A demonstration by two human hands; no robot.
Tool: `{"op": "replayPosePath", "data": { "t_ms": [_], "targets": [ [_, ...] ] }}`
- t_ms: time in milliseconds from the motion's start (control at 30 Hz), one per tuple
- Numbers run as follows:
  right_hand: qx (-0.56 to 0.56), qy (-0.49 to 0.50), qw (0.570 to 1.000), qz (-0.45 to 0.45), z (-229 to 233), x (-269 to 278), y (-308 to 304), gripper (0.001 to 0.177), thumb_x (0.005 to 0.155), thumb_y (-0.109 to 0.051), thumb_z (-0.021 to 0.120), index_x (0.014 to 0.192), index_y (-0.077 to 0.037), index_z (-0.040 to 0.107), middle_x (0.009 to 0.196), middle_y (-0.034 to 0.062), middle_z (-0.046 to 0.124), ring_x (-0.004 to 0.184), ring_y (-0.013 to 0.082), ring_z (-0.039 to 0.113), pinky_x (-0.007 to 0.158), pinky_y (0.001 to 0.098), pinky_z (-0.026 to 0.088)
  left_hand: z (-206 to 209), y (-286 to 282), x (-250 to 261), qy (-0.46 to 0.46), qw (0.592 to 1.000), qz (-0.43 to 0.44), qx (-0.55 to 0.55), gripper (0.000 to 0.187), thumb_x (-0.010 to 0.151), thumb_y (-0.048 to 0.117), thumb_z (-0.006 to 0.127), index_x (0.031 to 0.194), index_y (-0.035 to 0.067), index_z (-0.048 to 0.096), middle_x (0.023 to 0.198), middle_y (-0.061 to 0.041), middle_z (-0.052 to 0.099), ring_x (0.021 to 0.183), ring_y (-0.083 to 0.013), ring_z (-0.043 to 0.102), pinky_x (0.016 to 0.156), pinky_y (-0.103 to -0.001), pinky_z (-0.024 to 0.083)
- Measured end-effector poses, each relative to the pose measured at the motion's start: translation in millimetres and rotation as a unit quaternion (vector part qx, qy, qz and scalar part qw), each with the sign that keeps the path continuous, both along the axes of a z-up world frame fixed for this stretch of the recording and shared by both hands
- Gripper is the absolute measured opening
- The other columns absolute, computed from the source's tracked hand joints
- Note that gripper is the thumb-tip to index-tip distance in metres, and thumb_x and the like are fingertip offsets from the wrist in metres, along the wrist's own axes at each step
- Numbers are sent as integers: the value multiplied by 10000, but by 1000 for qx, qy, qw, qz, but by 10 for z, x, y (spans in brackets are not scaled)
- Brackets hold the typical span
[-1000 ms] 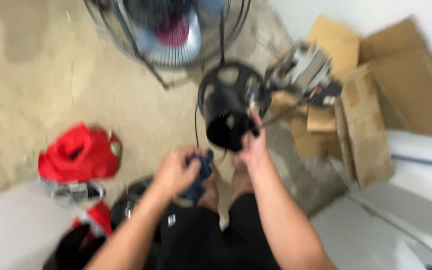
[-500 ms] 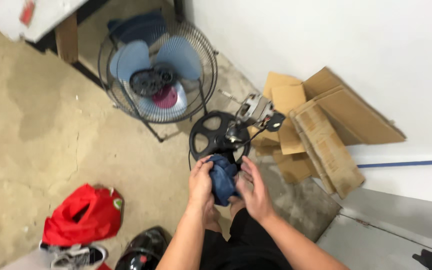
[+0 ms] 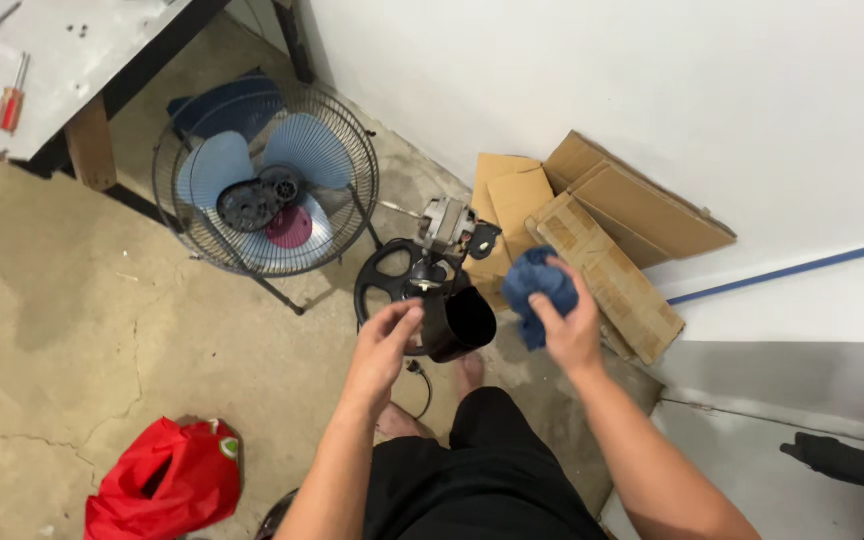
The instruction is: The person wipes a black cylindrical fan motor housing with a blue cloth, then uses a screwdriver to tighten screws on the housing while it is attached to a fan base.
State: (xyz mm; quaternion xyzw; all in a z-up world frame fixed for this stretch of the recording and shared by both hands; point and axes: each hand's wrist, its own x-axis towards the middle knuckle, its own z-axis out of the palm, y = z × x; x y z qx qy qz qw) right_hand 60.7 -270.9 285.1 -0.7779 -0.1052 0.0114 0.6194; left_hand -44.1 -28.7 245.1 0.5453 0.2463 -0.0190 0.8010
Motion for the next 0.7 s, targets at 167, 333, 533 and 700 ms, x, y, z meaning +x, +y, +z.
{"op": "replayPosePath", "data": {
  "t_ms": [167,333,533,700],
  "targets": [
    [98,50,990,85,-259,638,6,523,830,-117,641,1341,-8,622,1220,82,686,1121,185,645,1035,309,483,-163,-402,141,71,997,-26,-27,317,959,271,674,1191,60,720,916,10,685,820,-80,607,709,-248,484],
    [-153,-28,972,176,-487,864,-122,470,785,-144,687,1246,-54,691,1053,144,676,998,274,686,916,343,517,-267,-700,428,68,997,-24,10,324,965,269,695,1200,47,720,895,-28,677,779,-109,591,664,-253,476],
    [-42,113,962,245,-256,578,-589,485,812,-171,678,1269,-9,671,1140,127,710,1066,238,676,989,343,505,250,-865,403,105,989,-25,103,480,911,267,720,1348,99,618,1126,-30,657,974,-126,660,785,-298,569],
    [93,259,877,394,-152,158,-295,684,983,-329,630,1532,-1,389,1439,146,554,1318,206,530,1130,322,405,581,-1003,72,218,972,-38,82,727,886,149,806,1530,174,471,1236,-137,693,943,-301,716,711,-498,589]
  ]
}}
